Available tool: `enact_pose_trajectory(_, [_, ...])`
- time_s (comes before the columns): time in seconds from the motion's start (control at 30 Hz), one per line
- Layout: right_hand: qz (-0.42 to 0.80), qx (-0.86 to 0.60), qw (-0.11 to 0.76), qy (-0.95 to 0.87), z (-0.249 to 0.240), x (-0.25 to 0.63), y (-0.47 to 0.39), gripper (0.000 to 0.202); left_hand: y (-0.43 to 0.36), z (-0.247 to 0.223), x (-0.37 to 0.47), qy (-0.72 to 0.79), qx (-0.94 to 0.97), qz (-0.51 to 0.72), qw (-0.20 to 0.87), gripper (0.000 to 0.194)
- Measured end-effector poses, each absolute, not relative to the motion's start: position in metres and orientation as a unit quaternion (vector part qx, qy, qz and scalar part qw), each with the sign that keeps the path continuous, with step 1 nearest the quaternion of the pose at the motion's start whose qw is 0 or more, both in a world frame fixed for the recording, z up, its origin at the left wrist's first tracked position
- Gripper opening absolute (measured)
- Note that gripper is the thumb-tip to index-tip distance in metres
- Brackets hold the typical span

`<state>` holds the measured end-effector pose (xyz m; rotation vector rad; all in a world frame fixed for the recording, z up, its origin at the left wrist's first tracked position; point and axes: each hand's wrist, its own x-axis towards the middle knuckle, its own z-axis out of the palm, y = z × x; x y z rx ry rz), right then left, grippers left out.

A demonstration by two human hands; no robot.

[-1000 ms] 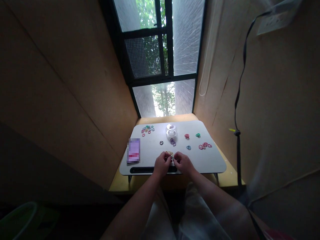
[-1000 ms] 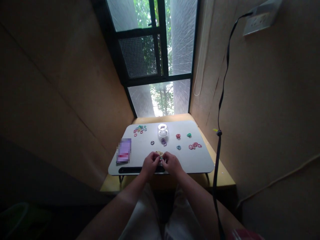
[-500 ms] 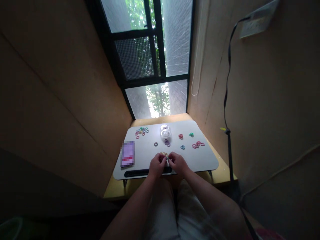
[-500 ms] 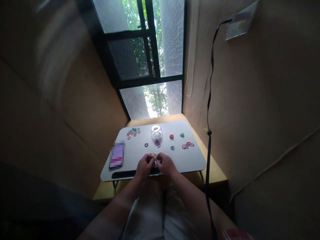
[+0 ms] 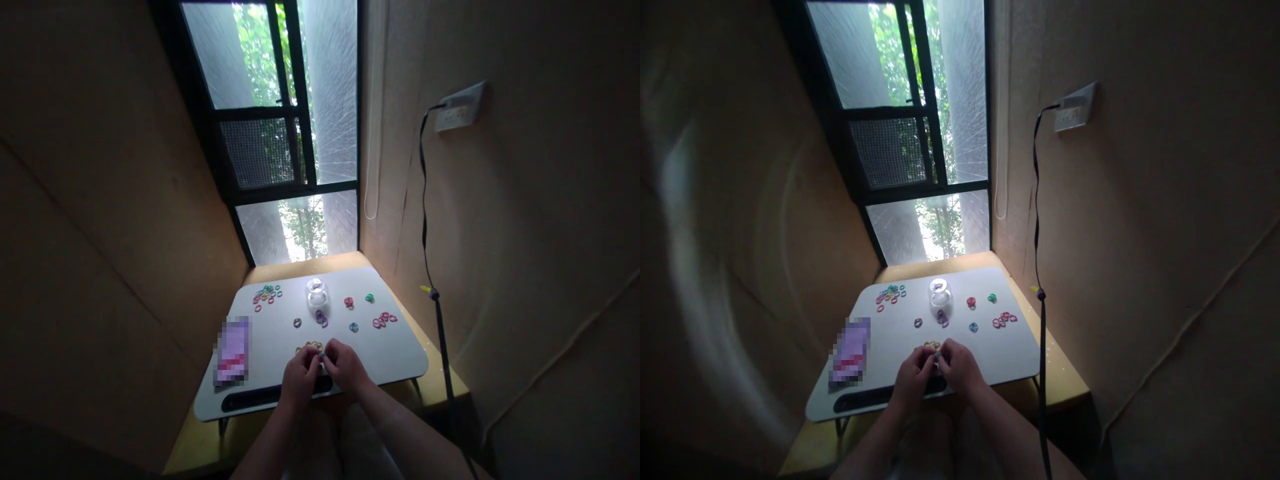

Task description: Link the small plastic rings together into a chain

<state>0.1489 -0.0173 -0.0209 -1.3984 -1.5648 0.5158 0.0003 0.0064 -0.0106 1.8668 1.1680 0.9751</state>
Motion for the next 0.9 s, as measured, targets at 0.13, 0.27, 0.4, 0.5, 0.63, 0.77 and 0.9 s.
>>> enact_pose_trajectory(0.13, [0.200, -0.574, 0.473, -0.638, -0.0210, 0.1478, -0.0175, 0.008, 0.0075, -0.0108, 0.0007, 0.459, 0.732, 0.367, 0.344, 0.019])
enact_pose_trajectory(0.27, [0.185, -0.574, 0.474, -0.642, -0.0217, 0.1481, -0.0174, 0.007, 0.0070, -0.0070, 0.0013, 0.465, 0.733, 0.363, 0.338, 0.018])
enact_pose_trajectory(0.4, [0.185, -0.570, 0.470, -0.648, -0.0239, 0.1491, -0.0174, 0.005, 0.0046, -0.0040, 0.0019, 0.472, 0.723, 0.371, 0.341, 0.016])
enact_pose_trajectory(0.5, [0.188, -0.571, 0.466, -0.650, -0.0256, 0.1495, -0.0174, 0.005, 0.0034, -0.0038, 0.0023, 0.477, 0.720, 0.373, 0.339, 0.014])
enact_pose_trajectory(0.63, [0.187, -0.576, 0.460, -0.649, -0.0265, 0.1498, -0.0172, 0.005, 0.0022, -0.0033, 0.0022, 0.478, 0.720, 0.380, 0.331, 0.012])
enact_pose_trajectory(0.77, [0.181, -0.578, 0.457, -0.651, -0.0269, 0.1499, -0.0164, 0.006, 0.0023, -0.0038, 0.0014, 0.470, 0.727, 0.381, 0.323, 0.011])
enact_pose_trajectory(0.9, [0.185, -0.583, 0.452, -0.650, -0.0267, 0.1499, -0.0159, 0.008, 0.0038, -0.0063, 0.0004, 0.473, 0.732, 0.373, 0.317, 0.012])
